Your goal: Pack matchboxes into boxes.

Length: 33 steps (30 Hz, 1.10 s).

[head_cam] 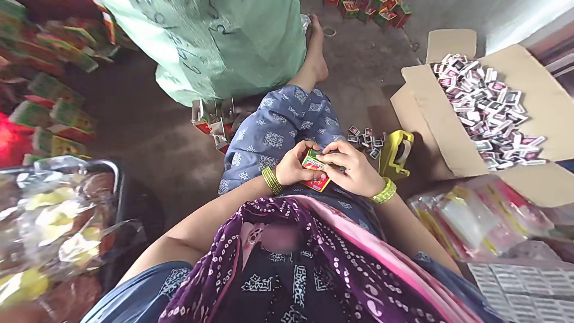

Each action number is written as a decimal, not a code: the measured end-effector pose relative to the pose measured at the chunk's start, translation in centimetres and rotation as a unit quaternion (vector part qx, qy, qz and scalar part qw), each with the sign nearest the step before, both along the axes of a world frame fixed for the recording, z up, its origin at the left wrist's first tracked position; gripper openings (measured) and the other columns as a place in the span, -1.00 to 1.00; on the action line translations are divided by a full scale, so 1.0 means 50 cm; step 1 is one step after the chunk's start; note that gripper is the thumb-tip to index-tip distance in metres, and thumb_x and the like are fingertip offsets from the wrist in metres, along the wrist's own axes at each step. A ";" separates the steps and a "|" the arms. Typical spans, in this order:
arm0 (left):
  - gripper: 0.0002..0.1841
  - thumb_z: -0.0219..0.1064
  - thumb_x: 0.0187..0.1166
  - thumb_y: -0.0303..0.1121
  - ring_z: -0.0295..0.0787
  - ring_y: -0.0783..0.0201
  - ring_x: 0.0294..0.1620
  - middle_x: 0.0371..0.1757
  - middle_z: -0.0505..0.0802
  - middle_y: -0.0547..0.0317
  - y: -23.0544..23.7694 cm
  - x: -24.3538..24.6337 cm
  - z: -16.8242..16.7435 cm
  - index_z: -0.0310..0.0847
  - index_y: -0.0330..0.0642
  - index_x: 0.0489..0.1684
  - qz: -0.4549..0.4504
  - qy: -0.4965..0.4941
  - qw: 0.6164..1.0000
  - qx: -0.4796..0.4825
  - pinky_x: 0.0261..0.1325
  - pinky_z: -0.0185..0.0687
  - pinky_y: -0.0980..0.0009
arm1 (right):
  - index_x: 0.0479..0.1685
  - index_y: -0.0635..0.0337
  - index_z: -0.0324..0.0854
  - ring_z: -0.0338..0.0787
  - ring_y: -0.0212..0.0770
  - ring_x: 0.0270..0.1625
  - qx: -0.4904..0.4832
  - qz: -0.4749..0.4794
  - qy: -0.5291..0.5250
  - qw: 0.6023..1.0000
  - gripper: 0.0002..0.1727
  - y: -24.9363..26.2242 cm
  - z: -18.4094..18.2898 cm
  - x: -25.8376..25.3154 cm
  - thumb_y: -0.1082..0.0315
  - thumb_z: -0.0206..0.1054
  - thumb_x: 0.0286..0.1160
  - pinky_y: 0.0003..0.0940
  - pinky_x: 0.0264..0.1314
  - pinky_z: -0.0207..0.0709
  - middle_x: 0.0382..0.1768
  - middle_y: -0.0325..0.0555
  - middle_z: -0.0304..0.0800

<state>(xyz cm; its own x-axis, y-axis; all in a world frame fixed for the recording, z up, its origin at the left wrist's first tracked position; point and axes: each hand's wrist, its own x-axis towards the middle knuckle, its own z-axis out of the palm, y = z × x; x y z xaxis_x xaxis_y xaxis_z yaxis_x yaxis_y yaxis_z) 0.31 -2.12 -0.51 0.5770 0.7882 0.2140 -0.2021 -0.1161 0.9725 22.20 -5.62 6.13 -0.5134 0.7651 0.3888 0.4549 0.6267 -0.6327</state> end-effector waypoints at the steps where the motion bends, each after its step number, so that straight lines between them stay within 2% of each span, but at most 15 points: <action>1: -0.21 0.78 0.10 -0.40 0.89 0.24 0.02 0.04 0.87 0.05 -0.001 0.000 -0.001 0.39 -0.31 0.37 0.001 0.001 1.000 -0.003 0.18 0.86 0.21 | 0.00 0.16 0.88 0.71 -0.26 0.20 0.004 -0.002 -0.006 1.000 -0.74 -0.002 -0.003 -0.001 0.33 0.29 0.55 -0.35 0.24 0.68 0.11 -0.03 0.74; 3: -0.22 0.78 0.11 -0.39 0.89 0.23 0.01 0.03 0.88 0.06 -0.003 0.001 -0.003 0.40 -0.30 0.37 0.007 0.004 1.000 -0.013 0.17 0.86 0.21 | 0.01 0.15 0.88 0.70 -0.25 0.19 0.013 -0.007 -0.010 1.000 -0.73 -0.003 -0.011 -0.002 0.33 0.27 0.59 -0.34 0.24 0.66 0.07 -0.04 0.73; 5: -0.23 0.77 0.12 -0.38 0.90 0.22 -0.03 0.01 0.88 0.04 -0.004 0.003 0.000 0.40 -0.29 0.36 0.025 0.006 0.999 -0.041 0.11 0.88 0.21 | 0.11 0.13 0.88 0.69 -0.25 0.15 0.028 -0.024 -0.007 0.999 -0.71 -0.004 -0.021 -0.005 0.36 0.25 0.62 -0.35 0.24 0.64 0.03 -0.05 0.74; 8: -0.22 0.77 0.10 -0.41 0.90 0.19 -0.06 0.01 0.87 0.02 -0.003 0.004 0.003 0.40 -0.27 0.36 0.061 0.004 0.995 -0.075 0.08 0.89 0.21 | 0.14 0.21 0.84 0.82 -0.26 0.20 0.048 -0.104 0.046 0.992 -0.75 -0.019 -0.049 -0.021 0.39 0.37 0.60 -0.31 0.32 0.73 0.09 -0.04 0.87; 11: -0.21 0.78 0.08 -0.40 0.91 0.19 -0.06 -0.01 0.88 0.01 -0.001 0.004 -0.001 0.39 -0.26 0.36 0.071 0.006 0.995 -0.070 0.06 0.89 0.20 | 0.28 0.35 0.73 0.87 -0.19 0.27 0.011 -0.151 0.124 0.981 -0.62 -0.029 -0.069 -0.032 0.41 0.47 0.52 -0.19 0.42 0.74 0.17 0.00 0.90; 14: -0.22 0.78 0.08 -0.41 0.91 0.18 -0.05 -0.02 0.89 0.02 -0.005 0.005 -0.005 0.39 -0.26 0.34 0.068 0.003 0.996 -0.056 0.07 0.90 0.18 | 0.27 0.38 0.72 0.87 -0.16 0.27 -0.054 -0.149 0.185 0.970 -0.61 -0.036 -0.071 -0.031 0.43 0.51 0.47 -0.17 0.42 0.75 0.16 0.01 0.90; 16: -0.22 0.78 0.08 -0.40 0.90 0.19 -0.04 -0.01 0.89 0.04 -0.006 0.006 -0.001 0.40 -0.28 0.34 0.063 0.014 0.998 -0.025 0.09 0.89 0.18 | 0.28 0.37 0.72 0.88 -0.14 0.22 -0.164 -0.152 0.258 0.940 -0.56 -0.038 -0.058 -0.027 0.48 0.56 0.38 -0.19 0.35 0.77 0.14 0.03 0.90; 18: -0.22 0.79 0.08 -0.37 0.90 0.19 -0.01 0.02 0.88 0.03 -0.003 0.008 0.003 0.42 -0.29 0.34 0.054 0.023 0.998 0.006 0.13 0.88 0.17 | 0.32 0.35 0.69 0.89 -0.10 0.12 -0.282 -0.170 0.342 0.880 -0.48 -0.037 -0.045 -0.022 0.57 0.58 0.27 -0.17 0.25 0.80 0.05 0.06 0.90; 20: -0.20 0.80 0.07 -0.36 0.90 0.19 -0.01 0.03 0.88 0.02 -0.001 0.011 0.002 0.42 -0.31 0.35 0.053 0.021 0.998 0.020 0.13 0.89 0.16 | 0.26 0.35 0.70 0.89 -0.09 0.04 -0.327 -0.183 0.395 0.839 -0.50 -0.036 -0.044 -0.020 0.63 0.54 0.23 -0.14 0.18 0.80 -0.03 0.08 0.90; 22: -0.19 0.81 0.06 -0.35 0.89 0.21 0.00 0.04 0.87 0.02 -0.002 0.009 0.001 0.42 -0.31 0.35 0.056 0.025 0.998 0.029 0.14 0.88 0.19 | 0.17 0.36 0.72 0.89 -0.15 -0.05 -0.333 -0.191 0.414 0.825 -0.58 -0.036 -0.043 -0.024 0.66 0.49 0.25 -0.18 0.12 0.80 -0.11 0.06 0.90; 24: -0.19 0.81 0.06 -0.35 0.89 0.21 0.00 0.04 0.87 0.01 -0.001 0.006 -0.002 0.43 -0.32 0.35 0.062 0.025 0.997 0.036 0.13 0.88 0.19 | 0.14 0.38 0.74 0.91 -0.15 -0.05 -0.304 -0.185 0.392 0.848 -0.63 -0.038 -0.045 -0.030 0.63 0.48 0.30 -0.19 0.14 0.81 -0.08 0.06 0.92; 27: -0.20 0.80 0.06 -0.35 0.89 0.21 0.00 0.05 0.86 0.02 -0.002 0.003 -0.006 0.42 -0.29 0.34 0.068 0.024 0.997 0.031 0.11 0.88 0.20 | 0.21 0.42 0.74 0.92 -0.14 0.12 -0.173 -0.144 0.294 0.929 -0.67 -0.045 -0.062 -0.032 0.55 0.43 0.46 -0.19 0.28 0.81 0.13 0.07 0.90; 28: -0.21 0.80 0.06 -0.35 0.89 0.21 0.00 0.05 0.86 0.02 -0.002 0.003 -0.007 0.42 -0.29 0.33 0.070 0.023 0.997 0.027 0.11 0.88 0.20 | 0.23 0.44 0.72 0.91 -0.11 0.17 -0.136 -0.129 0.267 0.945 -0.67 -0.044 -0.068 -0.031 0.54 0.40 0.50 -0.17 0.32 0.80 0.17 0.10 0.89; 33: -0.24 0.76 0.11 -0.42 0.91 0.16 -0.07 0.01 0.88 0.00 -0.004 0.008 -0.007 0.39 -0.26 0.33 0.085 -0.001 0.996 -0.030 0.03 0.90 0.19 | 0.56 0.45 0.43 0.82 -0.13 0.37 -0.057 -0.090 0.146 0.983 -0.51 -0.040 -0.083 -0.021 0.50 0.21 0.66 -0.14 0.47 0.72 0.33 0.05 0.81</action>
